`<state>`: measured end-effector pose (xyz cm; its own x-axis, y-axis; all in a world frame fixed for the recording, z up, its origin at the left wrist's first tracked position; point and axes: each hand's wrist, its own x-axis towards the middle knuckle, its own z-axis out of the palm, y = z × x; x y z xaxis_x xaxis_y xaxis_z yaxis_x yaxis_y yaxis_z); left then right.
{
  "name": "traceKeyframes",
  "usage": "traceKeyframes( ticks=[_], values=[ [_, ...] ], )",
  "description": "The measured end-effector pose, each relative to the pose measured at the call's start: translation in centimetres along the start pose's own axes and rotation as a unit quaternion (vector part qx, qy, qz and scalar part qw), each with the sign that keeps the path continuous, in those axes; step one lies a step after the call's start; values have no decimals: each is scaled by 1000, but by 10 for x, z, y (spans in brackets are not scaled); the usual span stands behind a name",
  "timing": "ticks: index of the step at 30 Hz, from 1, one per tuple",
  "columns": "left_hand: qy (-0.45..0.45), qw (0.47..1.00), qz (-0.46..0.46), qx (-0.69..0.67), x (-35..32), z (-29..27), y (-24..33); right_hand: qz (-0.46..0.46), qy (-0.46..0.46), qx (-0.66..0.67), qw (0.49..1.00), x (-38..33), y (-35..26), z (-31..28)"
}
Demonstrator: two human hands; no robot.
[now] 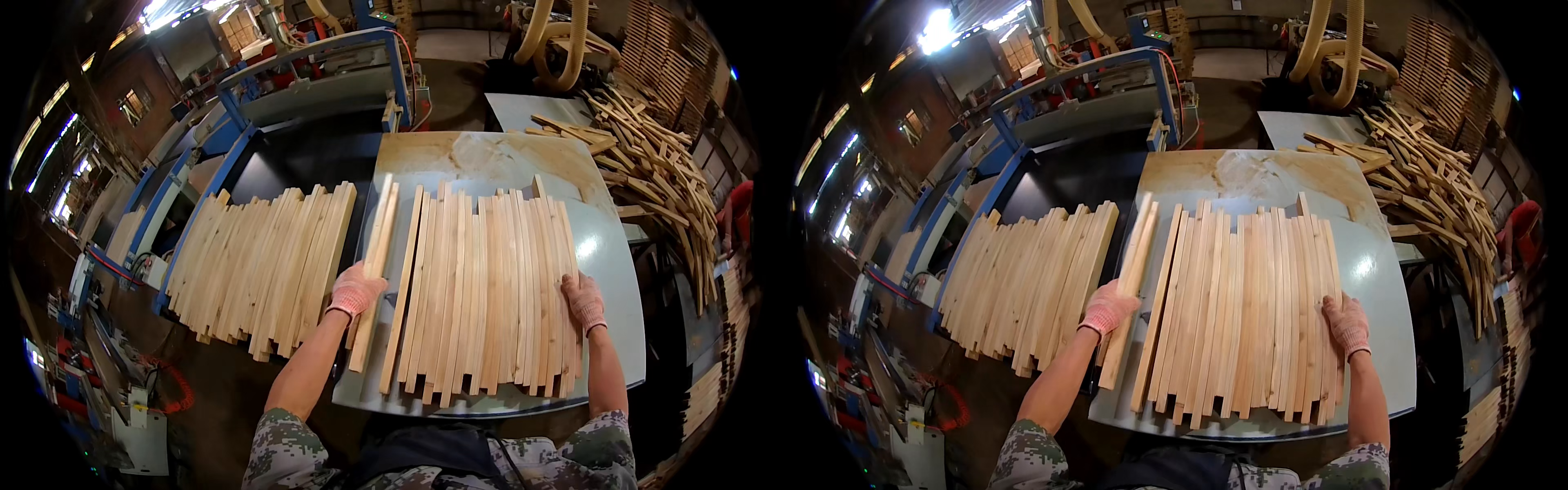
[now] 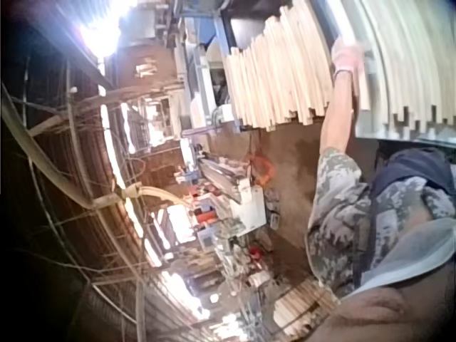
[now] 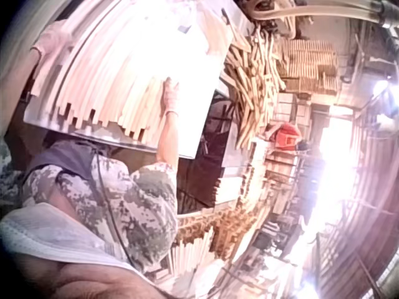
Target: The person repeatedly picks up stacks of light-colored wooden planks from a metal table and places them onto a moving conveyor belt. The person then returns to the table to gather more planks and repeats the process. Other workers are visible in the background performing similar tasks.
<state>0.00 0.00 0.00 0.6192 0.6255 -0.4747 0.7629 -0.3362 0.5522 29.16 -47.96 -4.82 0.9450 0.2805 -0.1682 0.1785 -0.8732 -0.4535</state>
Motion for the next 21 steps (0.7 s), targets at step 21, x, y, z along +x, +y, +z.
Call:
traceKeyframes(
  ticks=[21],
  values=[
    [236, 938, 70, 244, 42, -28, -74, -9, 91, 75, 993, 7, -5, 3]
  ],
)
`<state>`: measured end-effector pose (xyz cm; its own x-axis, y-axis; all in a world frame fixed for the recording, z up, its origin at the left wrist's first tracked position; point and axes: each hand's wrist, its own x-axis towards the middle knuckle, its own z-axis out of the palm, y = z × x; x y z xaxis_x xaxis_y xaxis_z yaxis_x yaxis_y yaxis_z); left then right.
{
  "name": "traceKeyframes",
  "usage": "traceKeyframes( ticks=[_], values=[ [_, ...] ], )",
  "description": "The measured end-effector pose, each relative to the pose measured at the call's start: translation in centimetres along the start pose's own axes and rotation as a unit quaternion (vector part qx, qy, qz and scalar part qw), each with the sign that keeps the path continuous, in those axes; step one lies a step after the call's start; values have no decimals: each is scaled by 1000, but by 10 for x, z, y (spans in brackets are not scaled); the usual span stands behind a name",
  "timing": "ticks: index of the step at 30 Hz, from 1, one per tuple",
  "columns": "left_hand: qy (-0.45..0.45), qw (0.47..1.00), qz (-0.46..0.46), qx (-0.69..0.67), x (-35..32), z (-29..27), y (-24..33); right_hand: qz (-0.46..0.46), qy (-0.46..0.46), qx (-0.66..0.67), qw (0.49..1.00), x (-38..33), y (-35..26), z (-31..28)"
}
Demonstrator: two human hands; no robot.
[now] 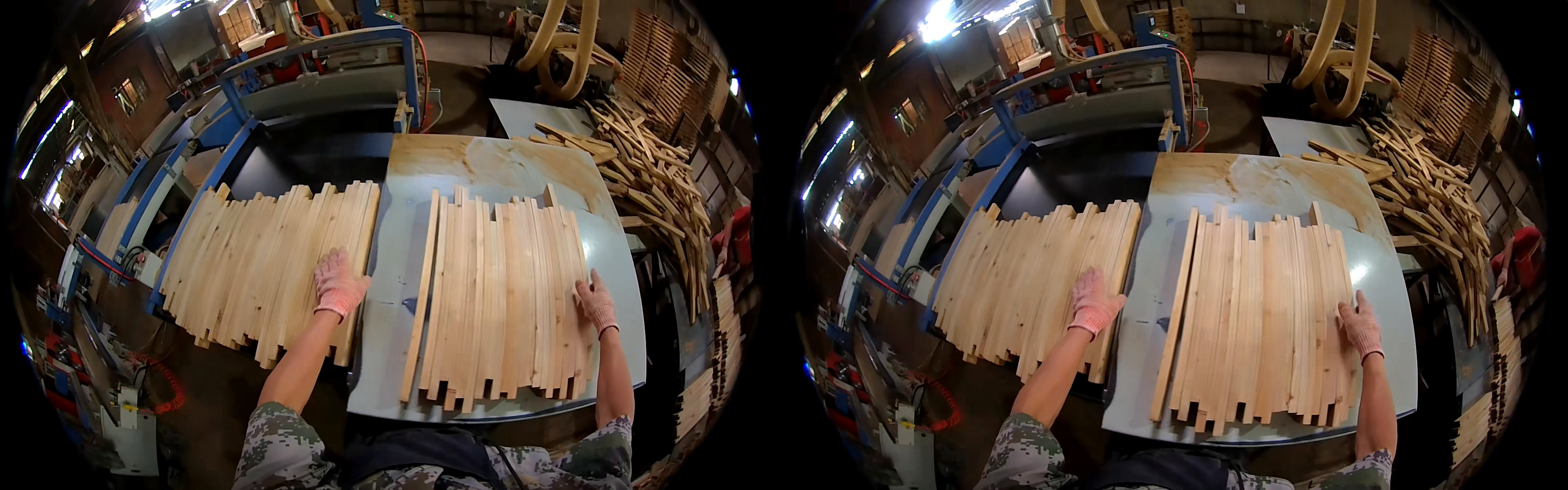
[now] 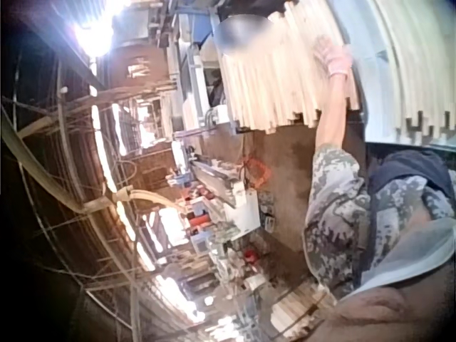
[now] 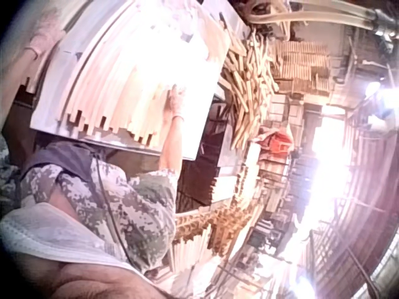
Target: The person repeatedly picks up stacks of light-colored wooden planks from a metal table and places them onto a moving conveyor belt. The person then returns to the table to gather more planks and repeats the process. Other workers are visible in the background performing similar tasks.
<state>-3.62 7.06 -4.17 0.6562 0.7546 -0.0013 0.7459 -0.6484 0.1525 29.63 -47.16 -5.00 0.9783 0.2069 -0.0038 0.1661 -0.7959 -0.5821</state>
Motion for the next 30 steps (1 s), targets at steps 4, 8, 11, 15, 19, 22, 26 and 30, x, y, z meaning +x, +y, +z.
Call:
traceKeyframes(
  ticks=[4, 8, 11, 15, 19, 22, 26, 30],
  values=[
    [29, 993, 37, -109, -23, -27, -74, -41, 65, -34, 996, -29, -81, 7],
    [34, 985, 46, -160, -43, -51, -185, -137, 58, 180, 972, -68, -164, 53],
    [63, 992, 14, -106, -54, -53, -328, -144, -19, 337, 930, -116, -242, 104],
    [125, 985, -116, -13, -57, -62, -508, -134, -133, 326, 926, -165, -348, 174],
    [167, 957, -237, 22, -35, -129, -602, -87, -205, 351, 909, -172, -397, 248],
    [129, 938, -318, 45, -7, -176, -651, -67, -188, 340, 919, -159, -389, 297],
    [99, 915, -384, 72, 17, -207, -698, -98, -114, 256, 955, -155, -391, 339],
    [101, 913, -389, 67, 32, -202, -717, -130, -56, 193, 971, -147, -364, 346]
  ],
)
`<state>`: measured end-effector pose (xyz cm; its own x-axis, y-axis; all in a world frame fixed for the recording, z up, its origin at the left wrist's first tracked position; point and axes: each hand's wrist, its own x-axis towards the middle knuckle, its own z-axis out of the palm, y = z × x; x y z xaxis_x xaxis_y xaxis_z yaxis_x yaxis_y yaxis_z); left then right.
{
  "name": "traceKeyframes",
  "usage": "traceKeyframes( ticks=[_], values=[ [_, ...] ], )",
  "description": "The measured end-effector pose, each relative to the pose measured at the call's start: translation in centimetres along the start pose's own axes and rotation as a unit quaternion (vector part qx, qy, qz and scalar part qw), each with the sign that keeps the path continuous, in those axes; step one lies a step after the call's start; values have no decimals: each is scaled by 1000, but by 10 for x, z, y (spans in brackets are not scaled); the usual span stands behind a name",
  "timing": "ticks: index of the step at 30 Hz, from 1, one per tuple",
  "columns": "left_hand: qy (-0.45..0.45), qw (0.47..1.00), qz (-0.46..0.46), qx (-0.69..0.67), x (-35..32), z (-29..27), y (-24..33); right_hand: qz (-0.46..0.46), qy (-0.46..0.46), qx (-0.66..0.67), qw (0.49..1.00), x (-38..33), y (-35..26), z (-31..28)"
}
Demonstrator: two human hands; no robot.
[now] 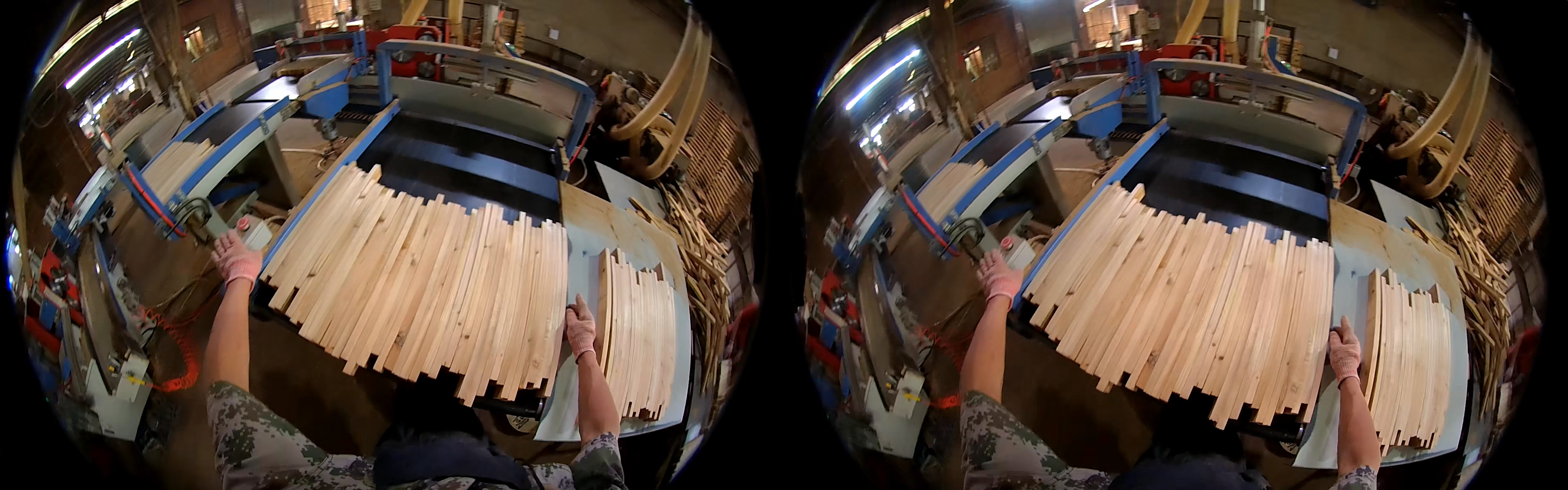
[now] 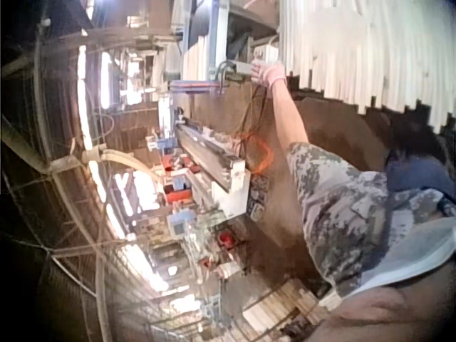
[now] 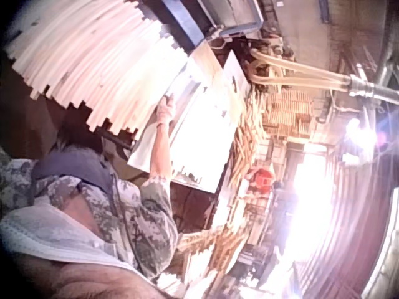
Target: The person repeatedly picks up stacks of light-colored wooden planks from a metal table and places them onto a moving conveyor belt. The person then returns to the table to gather more planks and repeats the process. Other workers are visible in the background performing similar tasks.
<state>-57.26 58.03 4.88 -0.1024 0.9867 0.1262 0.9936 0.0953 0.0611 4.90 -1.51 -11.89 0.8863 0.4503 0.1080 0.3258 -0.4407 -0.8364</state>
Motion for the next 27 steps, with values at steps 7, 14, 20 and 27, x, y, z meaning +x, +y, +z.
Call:
traceKeyframes(
  ticks=[7, 14, 20, 27],
  values=[
    [-44, 997, 69, 4, 12, -48, 0, 29, 26, -84, 996, 12, -22, 5],
    [-385, 570, 231, -688, -98, -68, -17, 32, 62, -60, 996, -7, -55, 23],
    [-662, 539, 136, -502, -300, 38, -28, -15, 108, -153, 982, -15, -49, 9],
    [-524, 824, 197, -87, -398, 286, -86, -40, 133, -147, 979, -28, -51, 15]
  ],
)
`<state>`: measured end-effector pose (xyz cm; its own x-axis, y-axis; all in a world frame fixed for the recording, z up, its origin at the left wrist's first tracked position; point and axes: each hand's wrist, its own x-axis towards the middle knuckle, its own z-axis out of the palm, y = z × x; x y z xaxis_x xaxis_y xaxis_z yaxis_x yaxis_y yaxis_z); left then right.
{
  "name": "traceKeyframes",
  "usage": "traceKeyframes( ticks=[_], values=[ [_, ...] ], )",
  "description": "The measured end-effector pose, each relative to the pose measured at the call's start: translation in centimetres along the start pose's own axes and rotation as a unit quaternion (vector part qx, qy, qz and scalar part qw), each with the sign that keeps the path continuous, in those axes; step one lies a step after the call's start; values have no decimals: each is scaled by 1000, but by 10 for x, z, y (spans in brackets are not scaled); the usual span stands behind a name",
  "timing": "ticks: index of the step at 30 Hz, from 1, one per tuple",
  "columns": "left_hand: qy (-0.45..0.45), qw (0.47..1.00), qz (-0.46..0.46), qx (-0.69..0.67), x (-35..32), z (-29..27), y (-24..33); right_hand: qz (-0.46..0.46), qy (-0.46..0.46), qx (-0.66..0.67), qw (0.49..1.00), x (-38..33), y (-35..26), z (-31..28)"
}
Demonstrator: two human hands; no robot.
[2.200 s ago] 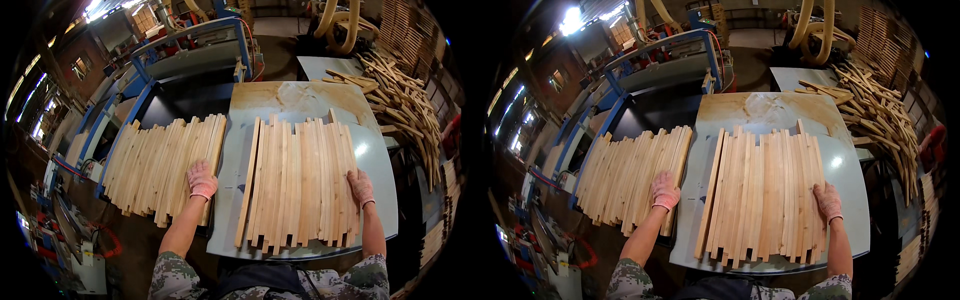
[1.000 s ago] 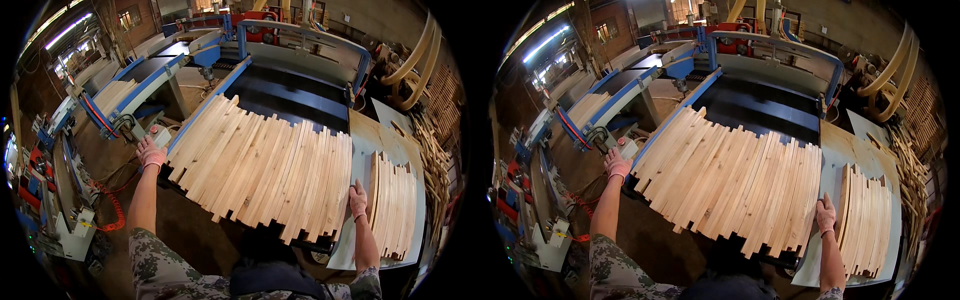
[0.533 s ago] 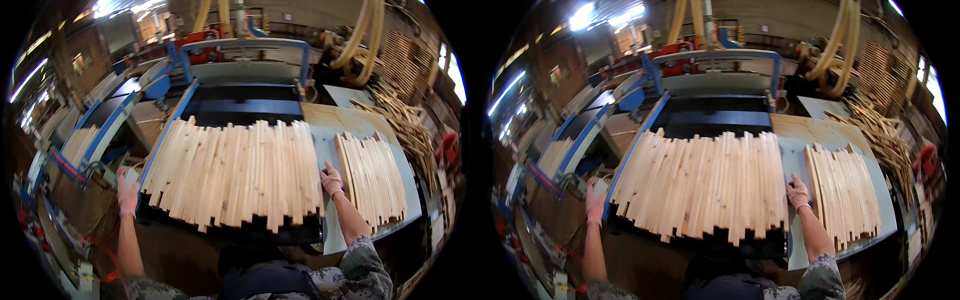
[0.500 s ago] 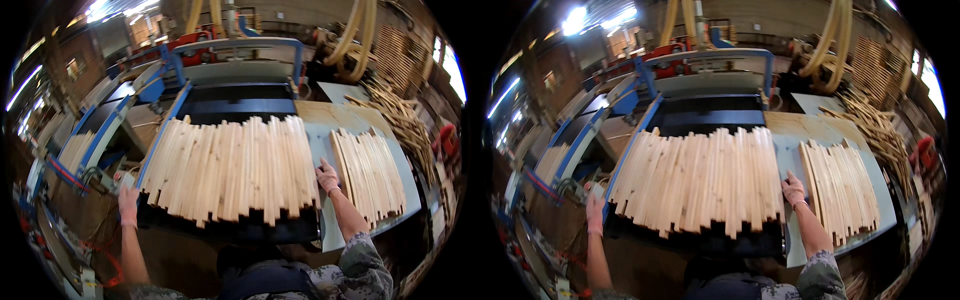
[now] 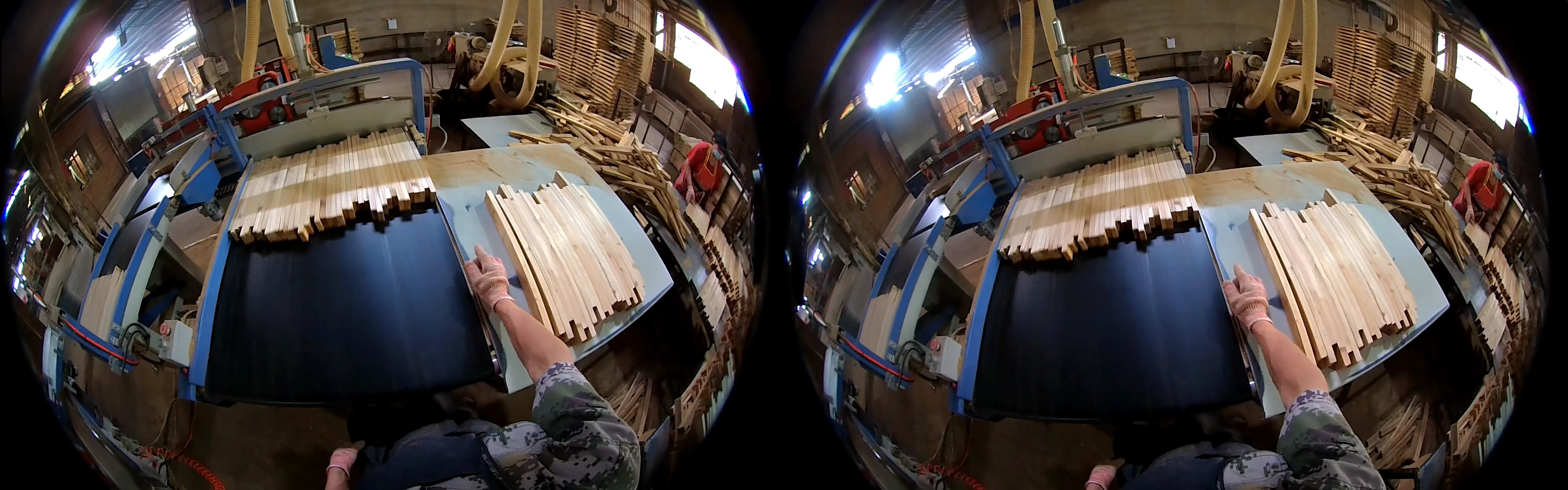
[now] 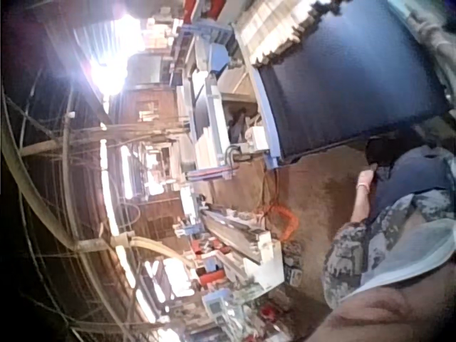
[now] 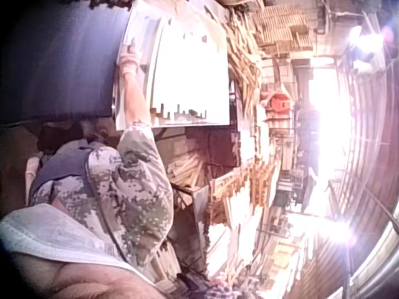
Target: The person repeatedly picks up stacks of light-colored wooden planks from a metal table and places them onto a moving conveyor belt. The person then returns to the table to gather more planks and repeats the process. Other workers are visible in the background performing similar tasks.
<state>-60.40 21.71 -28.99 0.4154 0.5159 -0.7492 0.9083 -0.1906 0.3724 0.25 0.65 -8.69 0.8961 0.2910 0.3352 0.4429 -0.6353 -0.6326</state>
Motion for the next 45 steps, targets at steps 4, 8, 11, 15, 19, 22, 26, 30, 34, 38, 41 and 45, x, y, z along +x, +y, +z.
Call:
traceKeyframes(
  ticks=[4, 8, 11, 15, 19, 22, 26, 30, 34, 38, 41, 45],
  values=[
    [-13, 996, -90, 25, 12, 51, -42, 3, 3, 4, 1000, 2, 6, -2],
    [-22, 993, -117, 8, 19, 90, -67, 3, -12, -1, 1000, 0, -6, -3],
    [-19, 993, -120, 3, 25, 104, -53, 2, -10, -2, 1000, 0, -3, -3],
    [-16, 993, -116, 7, 30, 93, -22, 9, -9, -16, 1000, 1, -5, -6],
    [-8, 994, -109, 14, 40, 83, -3, 19, -11, -17, 1000, 4, -1, -3],
    [-6, 994, -107, 17, 45, 80, 0, 21, -16, -16, 1000, 3, -5, -4],
    [-4, 994, -104, 12, 47, 78, -2, -10, -3, -30, 1000, 3, 0, 1],
    [-14, 995, -102, -3, 47, 85, -13, 3, -48, -51, 998, 9, 3, 2],
    [-15, 994, -103, -15, 44, 93, -23, -24, 0, -34, 999, 6, 5, 3],
    [-16, 994, -106, -24, 44, 105, -33, -20, 13, -22, 999, 5, 4, 8],
    [-20, 994, -100, -35, 44, 117, -42, -28, 17, -31, 999, 5, -2, 10],
    [-22, 997, -67, -42, 49, 133, -59, 7, -9, 25, 1000, 3, -10, 12]
  ],
)
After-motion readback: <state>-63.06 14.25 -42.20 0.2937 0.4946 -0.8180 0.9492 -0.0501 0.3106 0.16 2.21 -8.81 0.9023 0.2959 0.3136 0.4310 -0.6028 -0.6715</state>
